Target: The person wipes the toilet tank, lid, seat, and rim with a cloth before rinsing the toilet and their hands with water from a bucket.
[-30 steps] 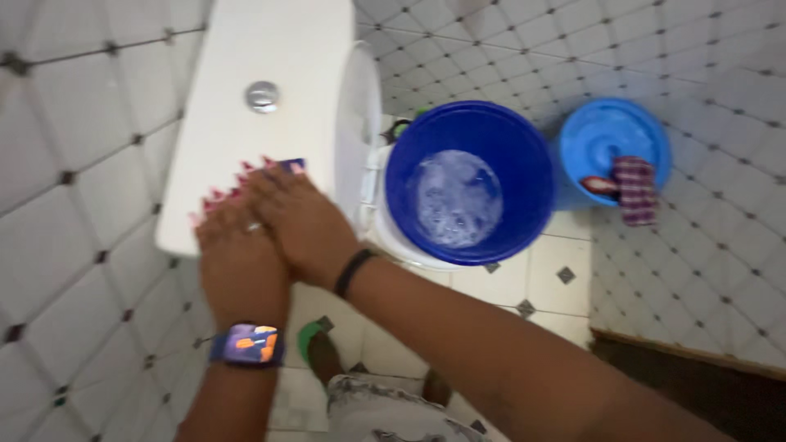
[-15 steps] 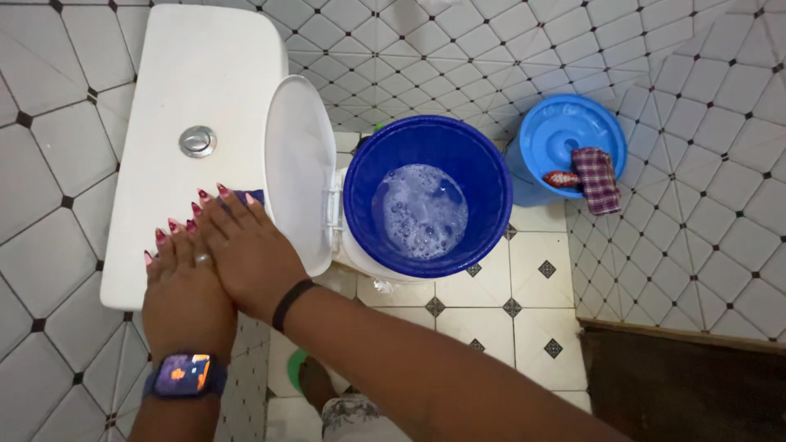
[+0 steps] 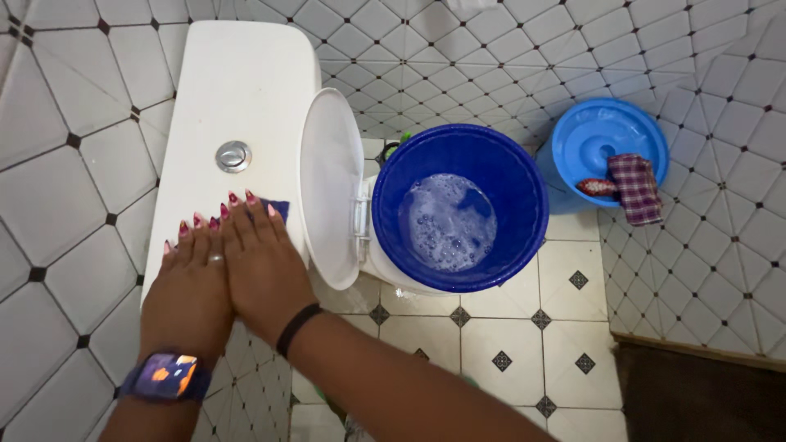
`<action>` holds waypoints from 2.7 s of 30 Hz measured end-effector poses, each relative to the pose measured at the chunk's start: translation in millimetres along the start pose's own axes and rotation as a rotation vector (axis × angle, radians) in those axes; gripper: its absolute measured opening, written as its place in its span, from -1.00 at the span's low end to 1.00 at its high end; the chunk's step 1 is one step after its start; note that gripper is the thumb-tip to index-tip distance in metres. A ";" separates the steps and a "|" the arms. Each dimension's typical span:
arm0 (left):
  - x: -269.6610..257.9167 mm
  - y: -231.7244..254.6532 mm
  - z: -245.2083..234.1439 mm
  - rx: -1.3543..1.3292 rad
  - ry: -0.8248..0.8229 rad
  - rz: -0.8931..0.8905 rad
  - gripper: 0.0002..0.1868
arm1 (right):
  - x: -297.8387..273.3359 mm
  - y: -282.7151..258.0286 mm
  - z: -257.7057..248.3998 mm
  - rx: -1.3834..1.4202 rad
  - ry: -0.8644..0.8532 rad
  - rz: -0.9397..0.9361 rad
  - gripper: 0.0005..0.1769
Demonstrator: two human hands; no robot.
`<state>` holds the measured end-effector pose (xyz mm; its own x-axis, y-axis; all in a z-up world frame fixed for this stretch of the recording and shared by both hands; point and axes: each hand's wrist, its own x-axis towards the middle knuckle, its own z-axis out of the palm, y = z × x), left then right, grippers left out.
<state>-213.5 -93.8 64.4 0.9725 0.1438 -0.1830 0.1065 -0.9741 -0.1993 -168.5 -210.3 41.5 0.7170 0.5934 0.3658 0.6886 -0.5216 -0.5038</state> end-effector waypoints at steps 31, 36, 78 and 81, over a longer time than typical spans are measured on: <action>58.9 -44.9 16.8 0.096 0.049 0.307 -0.34 | 25.0 0.8 24.2 -0.020 0.137 0.246 -0.39; 104.1 -67.6 11.1 -0.074 -0.013 0.286 -0.44 | 65.8 7.7 38.6 -0.075 0.226 0.295 -0.34; 257.3 -104.0 18.5 0.012 0.135 0.356 -0.12 | 201.5 72.8 86.8 -0.248 0.177 0.530 -0.33; 296.4 -111.0 19.1 -0.080 0.138 0.358 -0.19 | 230.4 91.8 94.8 -0.323 0.128 0.540 -0.33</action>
<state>59.0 60.3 13.9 0.9691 -0.2275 -0.0952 -0.2344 -0.9696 -0.0696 49.7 -63.3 5.4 0.9655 0.1282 0.2266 0.2104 -0.8967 -0.3894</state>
